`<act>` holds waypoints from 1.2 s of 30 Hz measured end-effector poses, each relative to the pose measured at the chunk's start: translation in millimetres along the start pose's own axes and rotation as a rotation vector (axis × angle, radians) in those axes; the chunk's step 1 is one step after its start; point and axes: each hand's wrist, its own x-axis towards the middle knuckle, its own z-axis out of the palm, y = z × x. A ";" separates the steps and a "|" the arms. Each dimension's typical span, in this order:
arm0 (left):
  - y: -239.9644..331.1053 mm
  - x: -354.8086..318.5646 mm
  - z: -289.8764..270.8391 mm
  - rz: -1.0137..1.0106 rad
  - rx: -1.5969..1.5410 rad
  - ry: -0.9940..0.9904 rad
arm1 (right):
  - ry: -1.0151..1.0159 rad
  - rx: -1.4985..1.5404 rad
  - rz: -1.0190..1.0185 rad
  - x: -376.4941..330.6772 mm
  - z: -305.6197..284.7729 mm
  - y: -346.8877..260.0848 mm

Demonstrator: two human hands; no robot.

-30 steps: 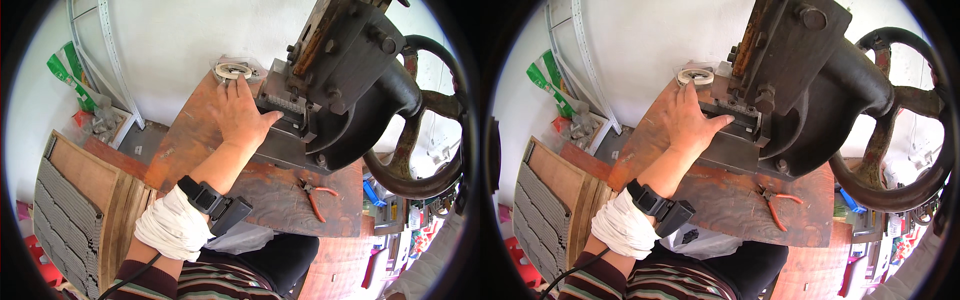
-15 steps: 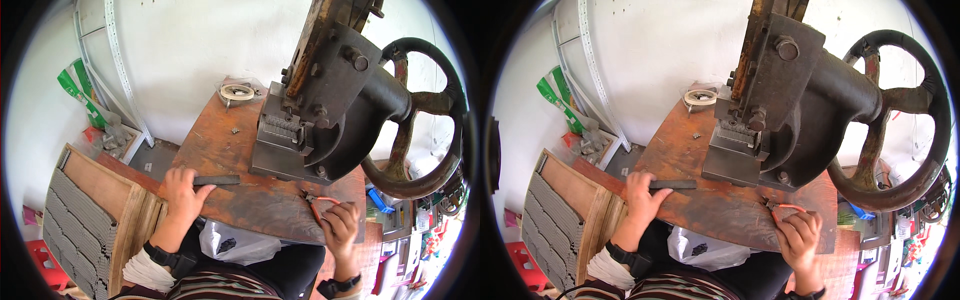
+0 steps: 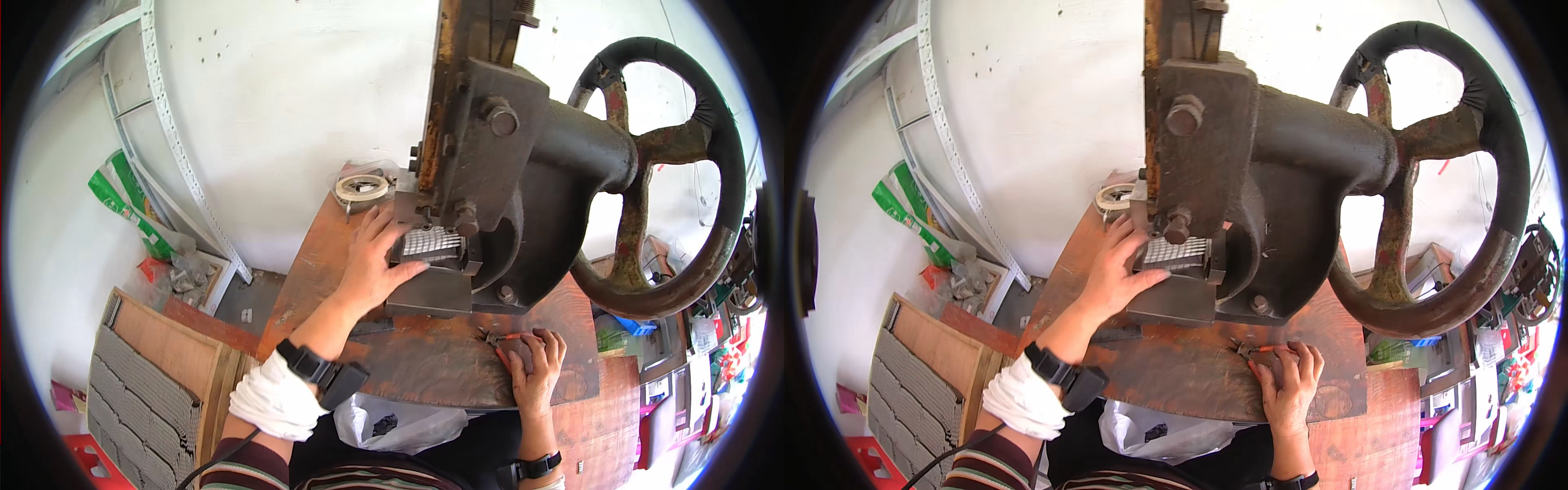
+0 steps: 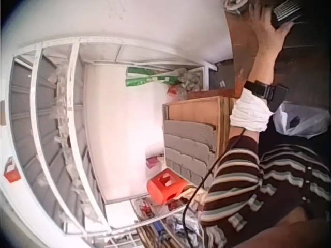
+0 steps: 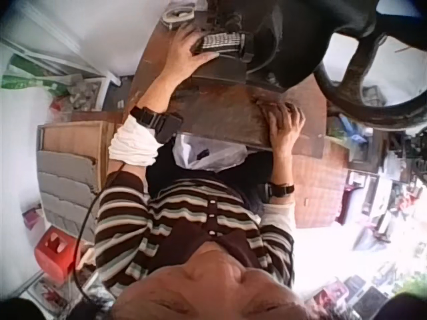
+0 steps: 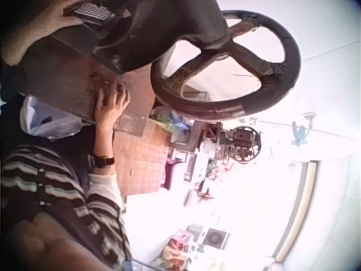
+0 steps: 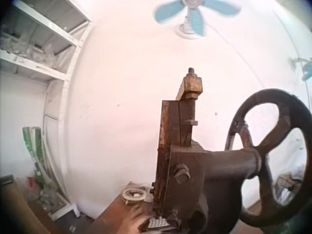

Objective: Using a manual punch press to process metal parts.

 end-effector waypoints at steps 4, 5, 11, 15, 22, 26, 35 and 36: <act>3.4 8.1 2.9 -0.118 -0.168 0.121 | -0.005 0.019 0.003 4.8 0.5 -5.5; 1.2 12.3 4.0 -0.116 -0.164 0.119 | 0.000 0.018 0.003 5.8 0.7 -6.9; 18.0 25.0 10.6 -0.259 0.095 0.036 | 0.023 0.032 0.015 5.2 0.4 -7.5; 20.6 25.4 5.8 -0.110 0.286 0.066 | 0.010 0.038 -0.009 6.6 1.6 -7.5; 52.5 -41.5 -50.3 -1.263 -1.466 0.233 | -0.002 0.020 -0.003 -0.8 -1.5 -1.5; 73.4 -87.1 -75.2 -1.284 -1.779 0.100 | -0.007 0.050 -0.035 -0.1 -0.7 -2.3; 82.8 -206.9 -46.9 -1.474 -1.066 -0.491 | 0.000 0.083 -0.099 4.0 5.8 1.4; 73.9 -221.3 -25.7 -1.446 -0.893 -0.587 | -0.003 0.080 -0.094 3.6 5.2 1.8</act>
